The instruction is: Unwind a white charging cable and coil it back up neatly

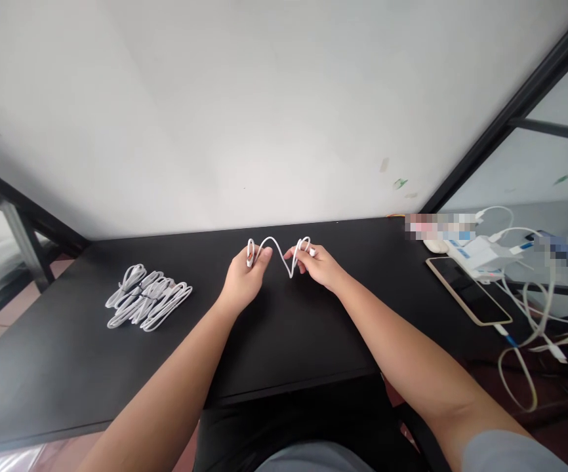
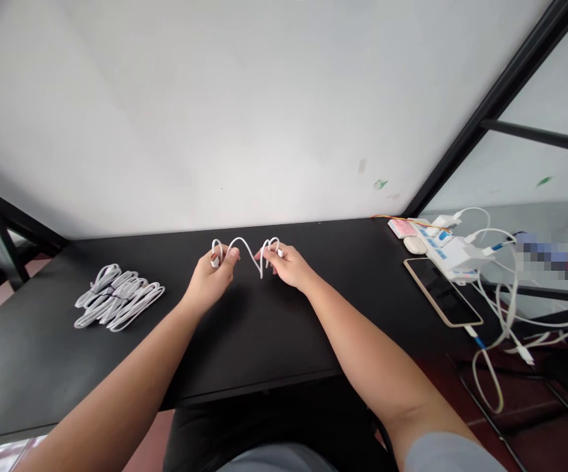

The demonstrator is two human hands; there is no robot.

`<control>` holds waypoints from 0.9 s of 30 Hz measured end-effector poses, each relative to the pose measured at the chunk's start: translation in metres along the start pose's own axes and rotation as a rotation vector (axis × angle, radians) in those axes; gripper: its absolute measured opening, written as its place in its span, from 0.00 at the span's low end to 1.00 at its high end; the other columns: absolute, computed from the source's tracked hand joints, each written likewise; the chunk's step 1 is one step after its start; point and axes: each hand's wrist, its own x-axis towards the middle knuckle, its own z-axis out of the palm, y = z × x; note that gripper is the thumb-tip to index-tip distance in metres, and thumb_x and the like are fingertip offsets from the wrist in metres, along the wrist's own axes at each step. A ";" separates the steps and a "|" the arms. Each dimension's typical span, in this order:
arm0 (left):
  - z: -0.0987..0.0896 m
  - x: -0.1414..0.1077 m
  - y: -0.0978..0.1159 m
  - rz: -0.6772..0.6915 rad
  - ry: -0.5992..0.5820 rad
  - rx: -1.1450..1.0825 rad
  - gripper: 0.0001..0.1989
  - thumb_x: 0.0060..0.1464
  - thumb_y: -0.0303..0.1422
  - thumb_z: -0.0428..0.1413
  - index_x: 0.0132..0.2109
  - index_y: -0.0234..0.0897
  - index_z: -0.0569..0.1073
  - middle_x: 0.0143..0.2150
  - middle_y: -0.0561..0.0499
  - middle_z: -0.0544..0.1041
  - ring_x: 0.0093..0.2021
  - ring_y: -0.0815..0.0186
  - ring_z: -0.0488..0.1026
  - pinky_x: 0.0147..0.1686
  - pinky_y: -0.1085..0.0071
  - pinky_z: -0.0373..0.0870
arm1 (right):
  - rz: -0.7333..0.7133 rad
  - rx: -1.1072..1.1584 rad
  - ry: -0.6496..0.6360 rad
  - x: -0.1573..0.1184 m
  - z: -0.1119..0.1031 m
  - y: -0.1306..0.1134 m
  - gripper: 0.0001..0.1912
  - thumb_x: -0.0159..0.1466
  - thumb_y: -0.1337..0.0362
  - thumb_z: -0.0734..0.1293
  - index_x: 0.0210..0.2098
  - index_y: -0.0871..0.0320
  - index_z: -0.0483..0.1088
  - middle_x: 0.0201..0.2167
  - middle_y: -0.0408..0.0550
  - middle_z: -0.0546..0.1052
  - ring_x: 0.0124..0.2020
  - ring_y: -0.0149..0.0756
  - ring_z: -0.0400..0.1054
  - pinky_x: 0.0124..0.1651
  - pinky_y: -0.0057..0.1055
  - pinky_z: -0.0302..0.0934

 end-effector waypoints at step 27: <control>0.007 -0.011 0.010 0.130 -0.313 0.278 0.09 0.52 0.37 0.59 0.37 0.36 0.75 0.38 0.47 0.76 0.35 0.63 0.73 0.34 0.69 0.68 | -0.065 0.083 -0.166 -0.009 0.020 -0.007 0.33 0.53 0.56 0.78 0.55 0.53 0.68 0.43 0.48 0.78 0.44 0.41 0.74 0.50 0.38 0.67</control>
